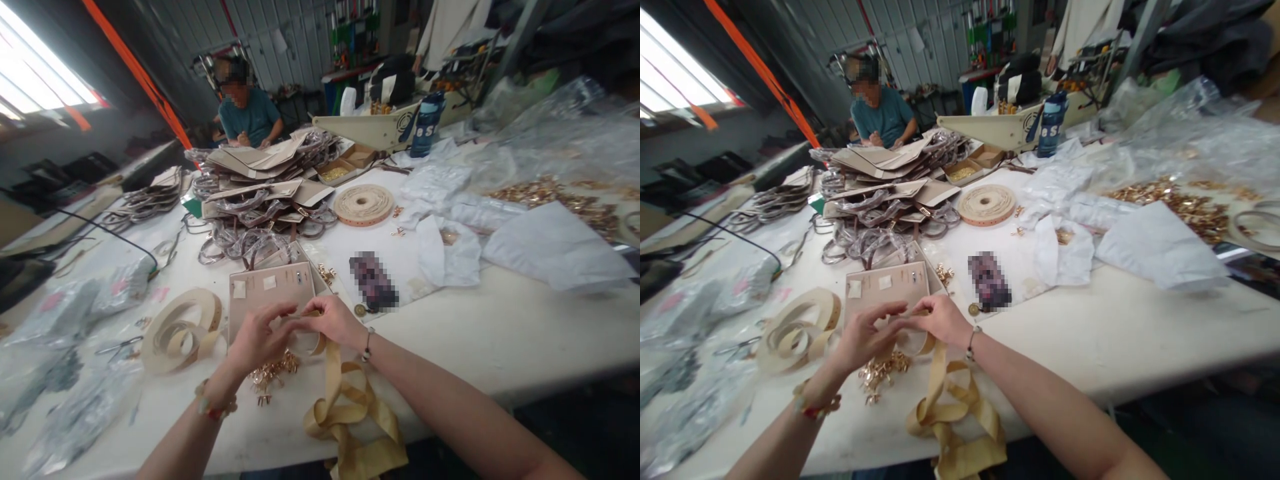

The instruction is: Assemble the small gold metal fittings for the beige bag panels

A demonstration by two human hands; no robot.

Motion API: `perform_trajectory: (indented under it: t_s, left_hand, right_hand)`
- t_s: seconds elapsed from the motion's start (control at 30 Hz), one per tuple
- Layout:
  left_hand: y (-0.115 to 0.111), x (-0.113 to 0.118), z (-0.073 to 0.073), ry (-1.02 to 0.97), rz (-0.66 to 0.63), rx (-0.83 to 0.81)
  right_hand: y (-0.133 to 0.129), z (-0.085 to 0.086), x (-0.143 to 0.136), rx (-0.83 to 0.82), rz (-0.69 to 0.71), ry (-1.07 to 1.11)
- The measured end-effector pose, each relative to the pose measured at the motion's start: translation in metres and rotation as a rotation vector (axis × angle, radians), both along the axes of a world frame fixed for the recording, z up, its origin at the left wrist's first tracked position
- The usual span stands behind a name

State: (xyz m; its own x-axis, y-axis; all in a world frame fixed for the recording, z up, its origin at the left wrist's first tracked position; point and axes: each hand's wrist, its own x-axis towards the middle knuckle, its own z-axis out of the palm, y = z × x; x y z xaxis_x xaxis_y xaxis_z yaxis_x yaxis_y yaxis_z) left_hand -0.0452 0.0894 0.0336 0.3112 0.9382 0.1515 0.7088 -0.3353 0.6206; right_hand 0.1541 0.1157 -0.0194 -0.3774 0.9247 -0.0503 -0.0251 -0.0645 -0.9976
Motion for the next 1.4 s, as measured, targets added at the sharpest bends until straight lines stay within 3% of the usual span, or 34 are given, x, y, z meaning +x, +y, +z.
perform_trajectory:
  t_s: [0.17,0.33,0.6,0.8,0.93,1.03,1.23,1.4]
  left_hand:
    - [-0.005,0.012,0.000,-0.114,0.117,-0.149]
    - [-0.002,0.011,0.000,-0.095,0.169,-0.099]
    - [0.002,0.008,0.001,0.069,-0.025,0.119]
    - [0.001,0.020,-0.001,0.159,0.054,0.077]
    - [-0.003,0.034,-0.001,0.209,0.113,0.117]
    - [-0.005,0.044,-0.001,0.287,0.109,0.243]
    - [-0.002,0.051,-0.004,0.455,0.056,0.482]
    - [-0.008,0.053,-0.003,0.444,0.005,0.522]
  right_hand:
    - [-0.001,0.003,0.002,0.044,-0.006,-0.075]
    - [-0.002,0.001,0.003,0.086,0.055,0.052]
    - [0.001,0.001,0.002,0.172,-0.033,-0.005]
    - [0.001,0.002,0.002,0.154,-0.067,-0.002]
    - [0.004,-0.001,0.001,0.082,-0.116,0.081]
    - [0.005,-0.002,0.001,-0.014,-0.148,0.196]
    - [0.007,0.005,0.001,-0.496,-0.102,0.579]
    - [0.011,0.008,0.003,-0.698,-0.124,0.656]
